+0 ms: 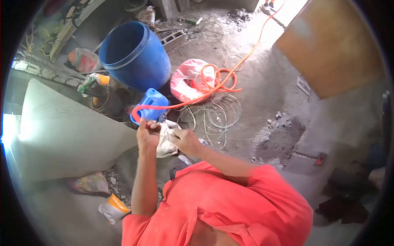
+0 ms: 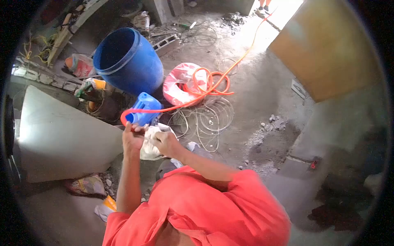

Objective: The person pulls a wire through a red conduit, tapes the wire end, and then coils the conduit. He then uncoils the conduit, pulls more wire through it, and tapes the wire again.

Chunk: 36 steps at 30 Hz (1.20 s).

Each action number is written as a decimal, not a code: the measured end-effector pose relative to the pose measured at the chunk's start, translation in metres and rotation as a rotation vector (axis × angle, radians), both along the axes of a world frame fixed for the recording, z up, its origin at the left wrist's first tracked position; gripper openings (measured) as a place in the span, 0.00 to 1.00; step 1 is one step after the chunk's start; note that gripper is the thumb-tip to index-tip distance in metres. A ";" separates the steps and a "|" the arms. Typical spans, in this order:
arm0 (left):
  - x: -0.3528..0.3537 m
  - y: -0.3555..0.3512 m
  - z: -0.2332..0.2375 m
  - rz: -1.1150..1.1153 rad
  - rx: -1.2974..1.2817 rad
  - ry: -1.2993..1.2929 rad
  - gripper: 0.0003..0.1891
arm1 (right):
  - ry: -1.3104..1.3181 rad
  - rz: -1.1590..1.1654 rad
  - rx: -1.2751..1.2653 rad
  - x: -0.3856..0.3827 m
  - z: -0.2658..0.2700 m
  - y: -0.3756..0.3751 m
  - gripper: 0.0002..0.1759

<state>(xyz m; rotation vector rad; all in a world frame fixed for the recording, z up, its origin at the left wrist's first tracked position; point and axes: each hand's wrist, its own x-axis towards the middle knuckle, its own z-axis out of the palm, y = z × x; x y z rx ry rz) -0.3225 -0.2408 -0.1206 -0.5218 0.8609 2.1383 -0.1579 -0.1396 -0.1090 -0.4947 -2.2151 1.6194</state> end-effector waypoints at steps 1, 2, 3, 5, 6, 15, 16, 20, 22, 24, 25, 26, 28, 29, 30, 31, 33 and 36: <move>-0.005 0.004 -0.009 -0.026 -0.035 0.001 0.16 | 0.014 0.004 -0.011 0.004 0.004 -0.007 0.11; -0.002 0.011 -0.006 -0.065 -0.102 0.057 0.15 | 0.023 -0.060 -0.059 0.005 0.012 -0.016 0.11; 0.006 0.017 -0.006 -0.106 -0.168 0.109 0.15 | 0.027 -0.125 -0.106 0.002 0.016 -0.025 0.11; 0.028 0.015 -0.016 -0.239 -0.257 0.297 0.13 | -0.070 -0.311 -0.062 -0.022 -0.004 -0.026 0.12; 0.040 0.012 0.014 -0.322 -0.336 0.227 0.12 | -0.122 -0.289 -0.212 -0.032 -0.002 -0.019 0.11; -0.064 -0.092 -0.040 -0.421 -0.186 0.255 0.10 | -0.005 -0.088 0.383 -0.037 -0.046 -0.122 0.11; -0.071 -0.108 -0.036 -0.461 -0.241 0.299 0.11 | -0.116 -0.067 0.331 -0.033 -0.042 -0.144 0.11; -0.082 -0.175 -0.050 -0.582 -0.179 0.387 0.14 | -0.244 -0.237 0.176 -0.049 -0.027 -0.245 0.13; -0.077 -0.200 -0.053 -0.625 -0.237 0.453 0.14 | -0.385 -0.281 0.203 -0.055 -0.002 -0.286 0.13; -0.069 -0.222 -0.057 -0.668 -0.192 0.451 0.15 | -0.383 -0.403 0.124 -0.056 0.003 -0.324 0.15; -0.064 -0.233 -0.059 -0.699 -0.158 0.453 0.15 | -0.385 -0.422 0.121 -0.056 -0.002 -0.341 0.15; -0.054 -0.245 -0.046 -0.732 -0.182 0.492 0.16 | -0.385 -0.499 0.002 -0.055 -0.011 -0.358 0.15; -0.033 -0.268 -0.046 -0.885 -0.216 0.595 0.15 | -0.413 -0.646 -0.150 -0.052 -0.056 -0.386 0.16; -0.021 -0.281 -0.046 -1.015 -0.251 0.693 0.15 | -0.404 -0.660 -0.157 -0.050 -0.055 -0.392 0.16; -0.002 -0.294 -0.039 -1.017 -0.238 0.775 0.15 | -0.342 -0.742 -0.456 -0.049 -0.047 -0.391 0.16; 0.015 -0.307 -0.033 -1.018 -0.225 0.856 0.14 | -0.272 -0.809 -0.758 -0.045 -0.038 -0.395 0.16; 0.020 -0.318 -0.012 -1.076 -0.191 0.782 0.14 | -0.209 -0.796 -0.814 -0.024 -0.025 -0.407 0.16; 0.020 -0.333 -0.012 -1.378 -0.175 0.799 0.15 | -0.242 -0.666 -0.333 0.021 -0.028 -0.432 0.15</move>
